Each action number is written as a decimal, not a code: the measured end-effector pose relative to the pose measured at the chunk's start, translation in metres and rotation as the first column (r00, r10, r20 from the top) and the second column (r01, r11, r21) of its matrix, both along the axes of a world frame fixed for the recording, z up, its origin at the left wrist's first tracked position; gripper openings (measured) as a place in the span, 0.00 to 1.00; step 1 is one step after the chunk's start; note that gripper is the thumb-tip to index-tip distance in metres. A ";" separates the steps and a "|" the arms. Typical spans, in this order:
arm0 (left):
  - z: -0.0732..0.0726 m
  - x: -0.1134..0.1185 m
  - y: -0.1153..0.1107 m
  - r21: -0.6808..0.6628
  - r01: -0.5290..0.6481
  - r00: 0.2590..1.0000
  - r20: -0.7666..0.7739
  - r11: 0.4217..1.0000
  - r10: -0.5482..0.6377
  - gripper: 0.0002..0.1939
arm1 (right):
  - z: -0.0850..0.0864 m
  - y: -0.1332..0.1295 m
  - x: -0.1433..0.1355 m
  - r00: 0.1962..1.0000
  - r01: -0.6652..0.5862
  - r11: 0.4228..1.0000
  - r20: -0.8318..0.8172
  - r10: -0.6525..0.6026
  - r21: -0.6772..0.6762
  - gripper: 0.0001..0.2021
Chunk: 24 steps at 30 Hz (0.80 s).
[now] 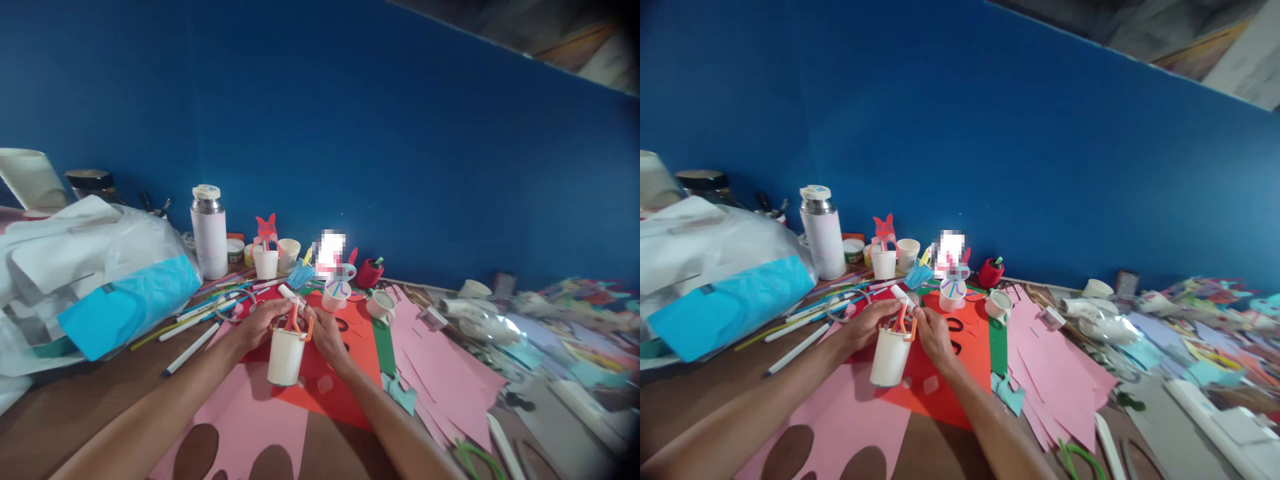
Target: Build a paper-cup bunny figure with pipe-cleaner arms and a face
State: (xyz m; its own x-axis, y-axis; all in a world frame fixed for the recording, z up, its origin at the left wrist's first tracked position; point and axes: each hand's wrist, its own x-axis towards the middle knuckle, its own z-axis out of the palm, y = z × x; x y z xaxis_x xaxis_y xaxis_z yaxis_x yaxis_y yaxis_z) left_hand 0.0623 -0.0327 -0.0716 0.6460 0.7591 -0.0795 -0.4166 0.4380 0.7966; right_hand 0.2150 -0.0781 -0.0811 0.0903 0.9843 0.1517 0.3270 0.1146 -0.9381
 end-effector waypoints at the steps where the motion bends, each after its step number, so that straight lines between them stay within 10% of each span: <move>1: 0.000 0.000 0.000 -0.005 -0.003 1.000 0.002 1.000 0.003 0.12 | 0.000 0.000 0.000 1.000 -0.002 1.000 -0.005 0.002 -0.003 0.19; 24: 0.004 0.000 -0.002 -0.026 0.045 0.999 -0.009 0.999 -0.045 0.12 | -0.009 0.004 -0.007 0.990 0.088 0.995 -0.111 -0.083 0.038 0.13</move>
